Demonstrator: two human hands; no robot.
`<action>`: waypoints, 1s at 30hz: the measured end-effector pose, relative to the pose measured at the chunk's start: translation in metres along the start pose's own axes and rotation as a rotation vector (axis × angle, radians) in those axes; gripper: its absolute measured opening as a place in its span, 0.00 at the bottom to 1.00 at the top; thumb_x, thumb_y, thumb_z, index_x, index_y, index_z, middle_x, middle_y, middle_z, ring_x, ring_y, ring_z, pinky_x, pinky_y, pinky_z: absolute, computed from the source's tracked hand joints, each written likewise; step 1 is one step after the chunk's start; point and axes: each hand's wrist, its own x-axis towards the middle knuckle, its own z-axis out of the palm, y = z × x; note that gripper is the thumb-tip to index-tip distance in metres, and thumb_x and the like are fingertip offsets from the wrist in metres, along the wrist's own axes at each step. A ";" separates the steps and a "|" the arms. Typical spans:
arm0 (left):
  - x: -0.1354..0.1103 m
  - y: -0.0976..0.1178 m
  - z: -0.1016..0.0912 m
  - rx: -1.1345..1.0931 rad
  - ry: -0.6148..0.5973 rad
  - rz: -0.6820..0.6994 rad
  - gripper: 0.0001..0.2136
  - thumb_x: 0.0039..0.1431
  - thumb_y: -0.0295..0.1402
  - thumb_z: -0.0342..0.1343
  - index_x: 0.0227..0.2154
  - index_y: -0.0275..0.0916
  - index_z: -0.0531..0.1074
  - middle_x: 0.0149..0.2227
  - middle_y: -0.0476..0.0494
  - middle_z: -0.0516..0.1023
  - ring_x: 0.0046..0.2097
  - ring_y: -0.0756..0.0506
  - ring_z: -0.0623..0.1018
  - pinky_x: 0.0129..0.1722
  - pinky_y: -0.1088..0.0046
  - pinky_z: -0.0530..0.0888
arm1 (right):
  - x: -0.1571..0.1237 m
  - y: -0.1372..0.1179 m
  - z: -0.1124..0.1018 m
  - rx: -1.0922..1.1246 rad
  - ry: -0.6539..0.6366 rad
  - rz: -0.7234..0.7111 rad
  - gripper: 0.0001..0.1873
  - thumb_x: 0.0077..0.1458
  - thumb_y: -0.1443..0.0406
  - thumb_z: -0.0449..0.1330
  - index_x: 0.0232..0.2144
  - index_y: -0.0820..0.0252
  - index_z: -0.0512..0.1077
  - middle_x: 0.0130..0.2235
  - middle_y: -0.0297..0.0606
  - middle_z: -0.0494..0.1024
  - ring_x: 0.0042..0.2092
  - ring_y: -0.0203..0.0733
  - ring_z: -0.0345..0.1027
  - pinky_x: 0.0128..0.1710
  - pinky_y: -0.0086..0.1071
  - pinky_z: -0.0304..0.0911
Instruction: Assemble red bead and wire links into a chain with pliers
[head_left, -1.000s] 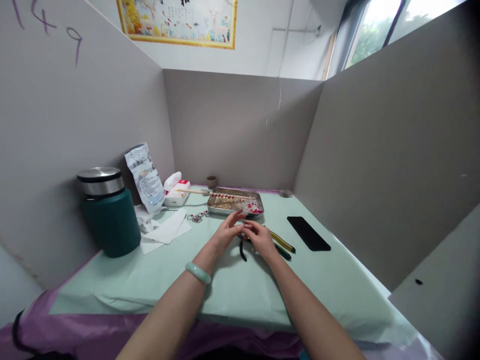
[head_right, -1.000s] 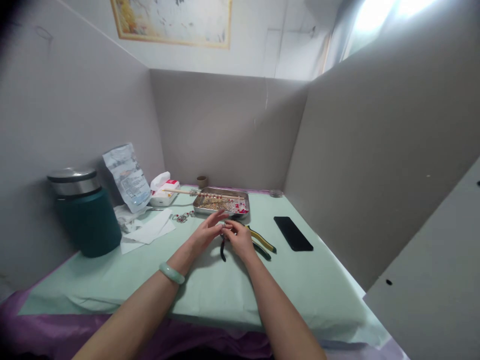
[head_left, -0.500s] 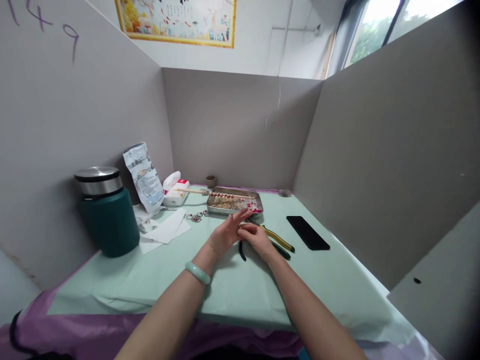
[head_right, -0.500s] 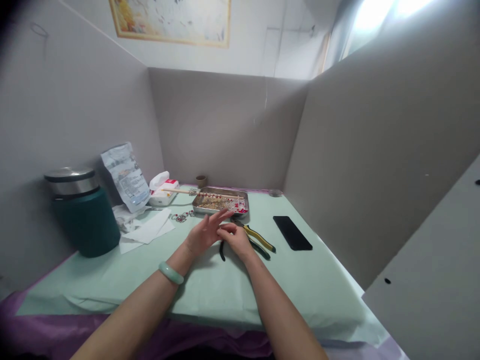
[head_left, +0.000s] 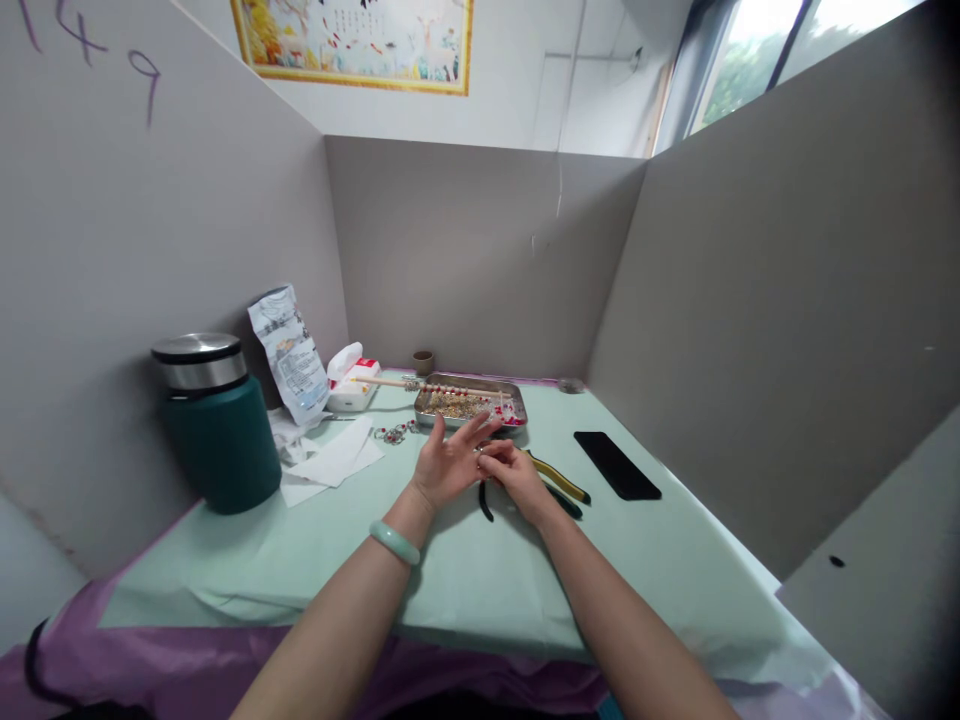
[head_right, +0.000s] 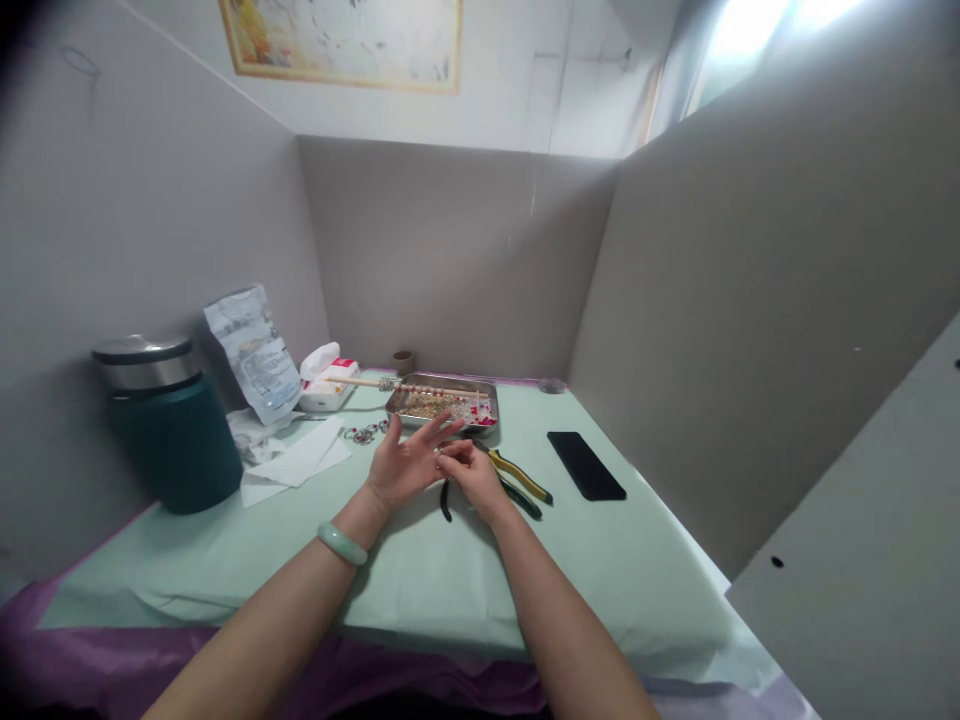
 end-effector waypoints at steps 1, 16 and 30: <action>0.000 0.000 0.000 0.008 -0.003 -0.001 0.33 0.55 0.60 0.41 0.53 0.41 0.68 0.61 0.37 0.62 0.59 0.32 0.64 0.48 0.56 0.67 | 0.000 0.000 0.000 0.004 0.022 0.001 0.11 0.47 0.59 0.63 0.28 0.60 0.69 0.30 0.34 0.73 0.27 0.34 0.62 0.27 0.28 0.57; -0.005 0.008 0.004 0.042 -0.044 -0.005 0.34 0.54 0.61 0.40 0.53 0.43 0.68 0.62 0.37 0.60 0.61 0.31 0.61 0.49 0.48 0.65 | 0.000 -0.007 -0.006 0.031 0.052 -0.015 0.15 0.48 0.54 0.63 0.29 0.59 0.68 0.25 0.29 0.68 0.25 0.33 0.59 0.25 0.27 0.56; -0.004 0.008 -0.003 0.018 -0.057 -0.051 0.33 0.56 0.60 0.38 0.54 0.41 0.67 0.60 0.36 0.63 0.59 0.31 0.63 0.52 0.47 0.64 | 0.003 0.000 -0.012 0.026 0.034 -0.004 0.21 0.52 0.47 0.57 0.29 0.60 0.69 0.24 0.31 0.68 0.23 0.32 0.58 0.20 0.26 0.53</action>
